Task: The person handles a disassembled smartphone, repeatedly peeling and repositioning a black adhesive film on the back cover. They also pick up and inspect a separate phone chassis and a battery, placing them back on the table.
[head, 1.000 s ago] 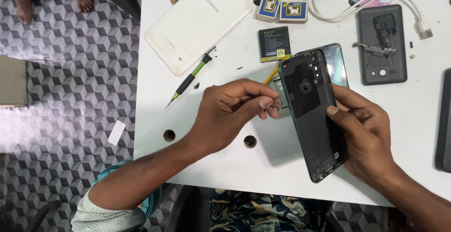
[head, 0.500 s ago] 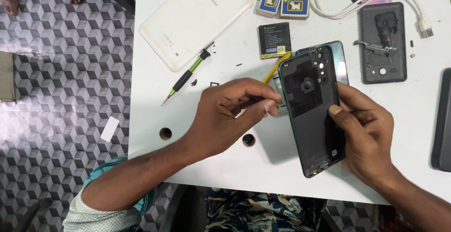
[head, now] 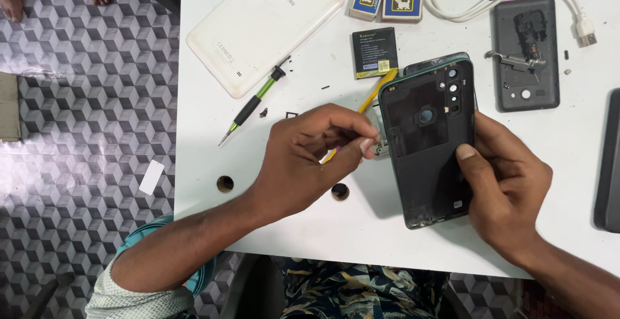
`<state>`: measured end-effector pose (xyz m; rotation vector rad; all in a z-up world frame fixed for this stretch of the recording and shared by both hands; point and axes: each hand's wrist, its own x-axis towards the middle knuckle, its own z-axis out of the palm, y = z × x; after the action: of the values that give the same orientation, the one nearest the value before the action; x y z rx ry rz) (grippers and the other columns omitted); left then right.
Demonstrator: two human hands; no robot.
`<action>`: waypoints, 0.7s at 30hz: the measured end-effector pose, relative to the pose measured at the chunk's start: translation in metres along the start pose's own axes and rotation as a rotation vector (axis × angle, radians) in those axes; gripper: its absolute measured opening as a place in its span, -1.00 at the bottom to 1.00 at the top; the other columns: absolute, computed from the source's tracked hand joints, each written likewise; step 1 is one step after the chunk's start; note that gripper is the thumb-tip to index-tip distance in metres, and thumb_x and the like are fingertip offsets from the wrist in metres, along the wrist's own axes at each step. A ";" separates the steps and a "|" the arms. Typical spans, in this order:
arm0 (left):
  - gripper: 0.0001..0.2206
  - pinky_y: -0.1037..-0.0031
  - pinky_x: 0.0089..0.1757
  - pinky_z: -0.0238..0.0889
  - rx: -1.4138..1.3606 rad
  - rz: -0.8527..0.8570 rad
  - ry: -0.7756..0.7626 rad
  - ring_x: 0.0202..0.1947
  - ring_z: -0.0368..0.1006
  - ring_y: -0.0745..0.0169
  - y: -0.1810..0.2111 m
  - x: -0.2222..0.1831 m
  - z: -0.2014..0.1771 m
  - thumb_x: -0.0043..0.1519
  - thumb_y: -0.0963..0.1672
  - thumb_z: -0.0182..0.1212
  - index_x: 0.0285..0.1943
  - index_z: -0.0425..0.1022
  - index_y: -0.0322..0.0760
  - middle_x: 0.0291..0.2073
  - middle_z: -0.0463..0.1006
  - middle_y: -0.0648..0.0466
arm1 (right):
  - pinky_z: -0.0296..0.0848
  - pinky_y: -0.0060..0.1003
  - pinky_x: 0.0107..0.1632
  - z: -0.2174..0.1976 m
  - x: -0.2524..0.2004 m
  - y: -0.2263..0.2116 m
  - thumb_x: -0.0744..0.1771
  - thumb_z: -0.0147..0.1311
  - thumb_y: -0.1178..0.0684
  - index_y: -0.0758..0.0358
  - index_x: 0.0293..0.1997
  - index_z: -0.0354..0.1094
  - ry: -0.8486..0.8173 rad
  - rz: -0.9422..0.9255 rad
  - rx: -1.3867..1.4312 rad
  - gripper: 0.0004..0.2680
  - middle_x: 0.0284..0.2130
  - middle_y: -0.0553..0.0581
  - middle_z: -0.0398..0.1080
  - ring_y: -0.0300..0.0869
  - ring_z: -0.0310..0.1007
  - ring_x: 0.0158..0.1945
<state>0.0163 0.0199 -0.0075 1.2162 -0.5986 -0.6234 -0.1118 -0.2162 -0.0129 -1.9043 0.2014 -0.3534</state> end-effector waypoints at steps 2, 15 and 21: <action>-0.83 0.53 0.00 0.50 0.019 0.042 0.019 -0.03 0.55 0.41 0.000 0.000 0.000 0.42 -0.32 0.18 0.13 0.40 -0.40 -0.10 0.58 0.01 | 0.31 -0.58 -0.32 0.001 -0.001 -0.002 0.43 -0.07 0.29 0.54 0.39 0.25 0.025 -0.001 -0.061 -0.69 -0.20 0.27 0.53 -0.41 0.42 -0.32; -0.76 0.54 -0.05 0.52 0.189 0.144 0.055 -0.04 0.61 0.37 -0.001 0.000 0.001 0.41 -0.32 0.21 0.14 0.27 -0.34 -0.14 0.65 -0.05 | 0.35 -0.57 -0.40 0.003 -0.006 0.000 0.46 -0.04 0.26 0.53 0.37 0.25 0.070 -0.117 -0.184 -0.72 -0.17 0.32 0.56 -0.40 0.47 -0.40; -0.75 0.56 -0.06 0.55 0.231 0.147 0.058 -0.05 0.62 0.39 -0.001 0.002 0.003 0.40 -0.32 0.22 0.13 0.26 -0.34 -0.17 0.65 -0.03 | 0.36 -0.57 -0.45 0.002 -0.004 0.002 0.45 -0.06 0.28 0.54 0.36 0.23 0.054 -0.149 -0.179 -0.71 -0.21 0.32 0.55 -0.37 0.51 -0.43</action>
<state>0.0154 0.0167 -0.0078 1.3873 -0.7183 -0.4014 -0.1150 -0.2136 -0.0164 -2.0938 0.1310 -0.5020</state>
